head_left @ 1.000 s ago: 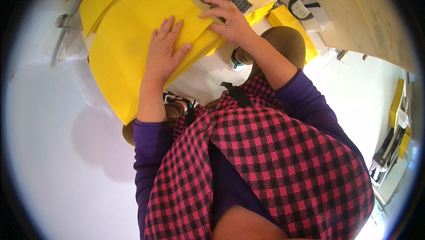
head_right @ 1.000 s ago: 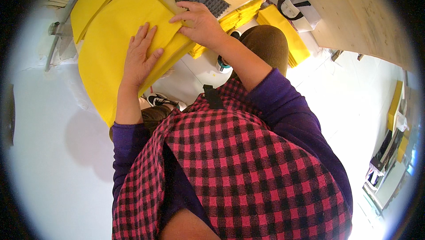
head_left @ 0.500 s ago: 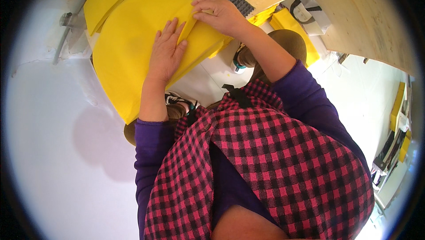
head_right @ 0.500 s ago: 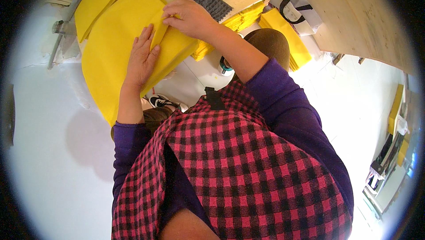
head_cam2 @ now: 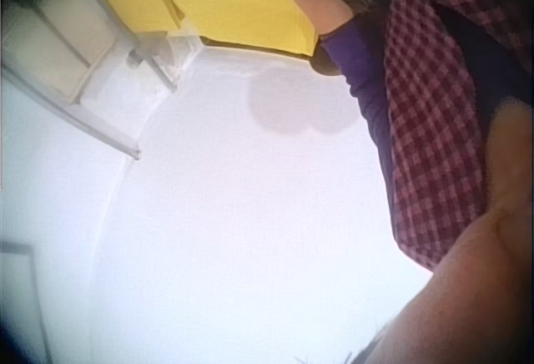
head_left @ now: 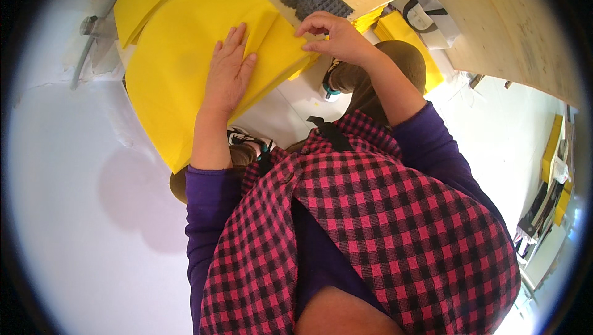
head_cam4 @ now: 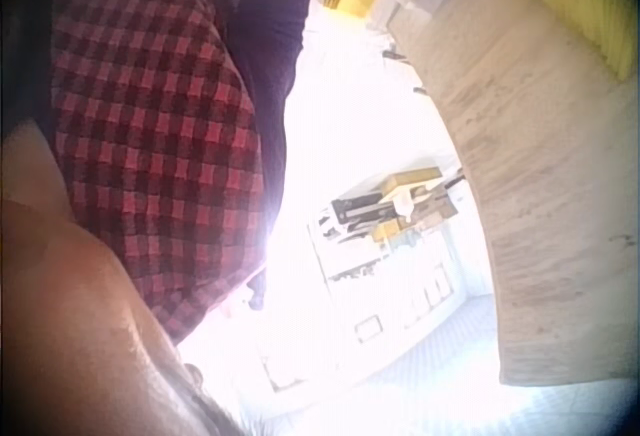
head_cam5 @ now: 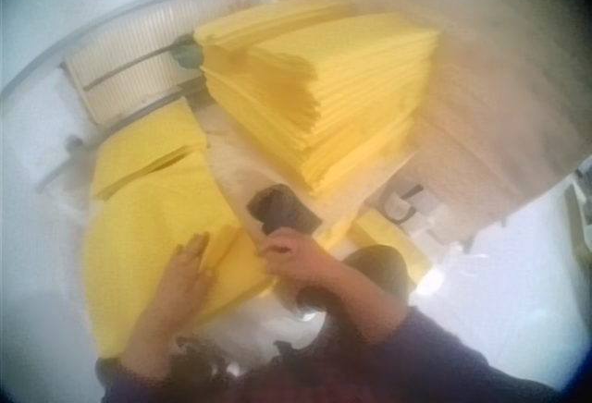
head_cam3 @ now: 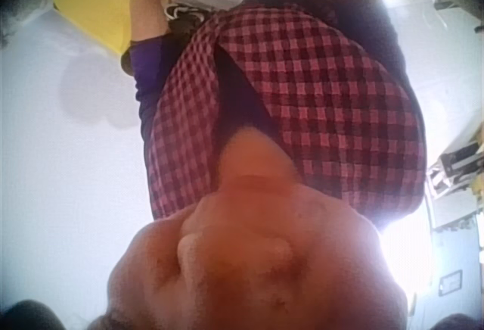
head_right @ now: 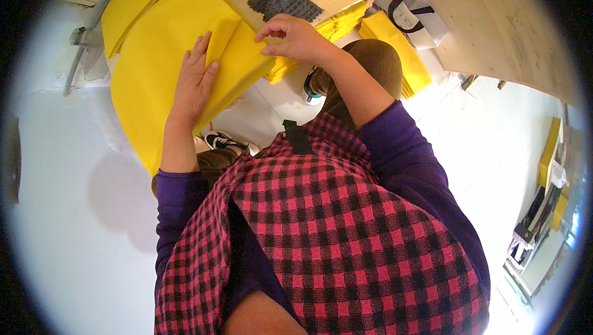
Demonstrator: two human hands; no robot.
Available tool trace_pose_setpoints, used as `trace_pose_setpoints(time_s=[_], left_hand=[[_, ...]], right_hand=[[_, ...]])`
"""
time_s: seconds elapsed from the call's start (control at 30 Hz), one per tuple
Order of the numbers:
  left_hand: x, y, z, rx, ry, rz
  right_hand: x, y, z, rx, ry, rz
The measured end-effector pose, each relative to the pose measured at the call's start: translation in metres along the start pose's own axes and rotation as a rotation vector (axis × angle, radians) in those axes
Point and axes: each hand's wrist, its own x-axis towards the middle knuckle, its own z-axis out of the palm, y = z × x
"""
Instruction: The person folds multiple yellow foam sheets in half on a workbench, aligns the edges, and stacks the folded pieces. The person repeats this process for several sheets, maintaining a neat stack.
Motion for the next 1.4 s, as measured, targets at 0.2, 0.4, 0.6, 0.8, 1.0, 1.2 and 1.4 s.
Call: trace_pose_setpoints(time_s=[0.2, 0.4, 0.6, 0.8, 1.0, 1.2, 1.4], left_hand=[[0.0, 0.001, -0.001, -0.005, 0.002, 0.004], [0.0, 0.0, -0.001, -0.008, -0.002, -0.004], [0.0, 0.0, 0.0, -0.023, 0.002, 0.01], [0.0, 0.0, -0.001, -0.01, -0.008, 0.005], [-0.001, 0.001, -0.002, -0.007, -0.03, 0.006], [-0.001, 0.001, -0.002, 0.0, -0.041, 0.001], [0.0, 0.001, -0.002, 0.01, -0.045, -0.006]], right_hand=[[0.007, -0.002, -0.001, 0.041, -0.028, 0.018], [0.011, -0.001, -0.003, 0.106, -0.049, -0.011], [0.011, -0.002, -0.005, 0.068, -0.072, 0.035], [0.015, -0.008, -0.005, 0.029, -0.045, 0.009], [0.016, -0.009, -0.008, -0.017, -0.094, 0.008], [0.019, -0.006, -0.005, 0.032, -0.027, -0.012], [0.019, -0.013, -0.009, 0.049, -0.067, 0.07]])
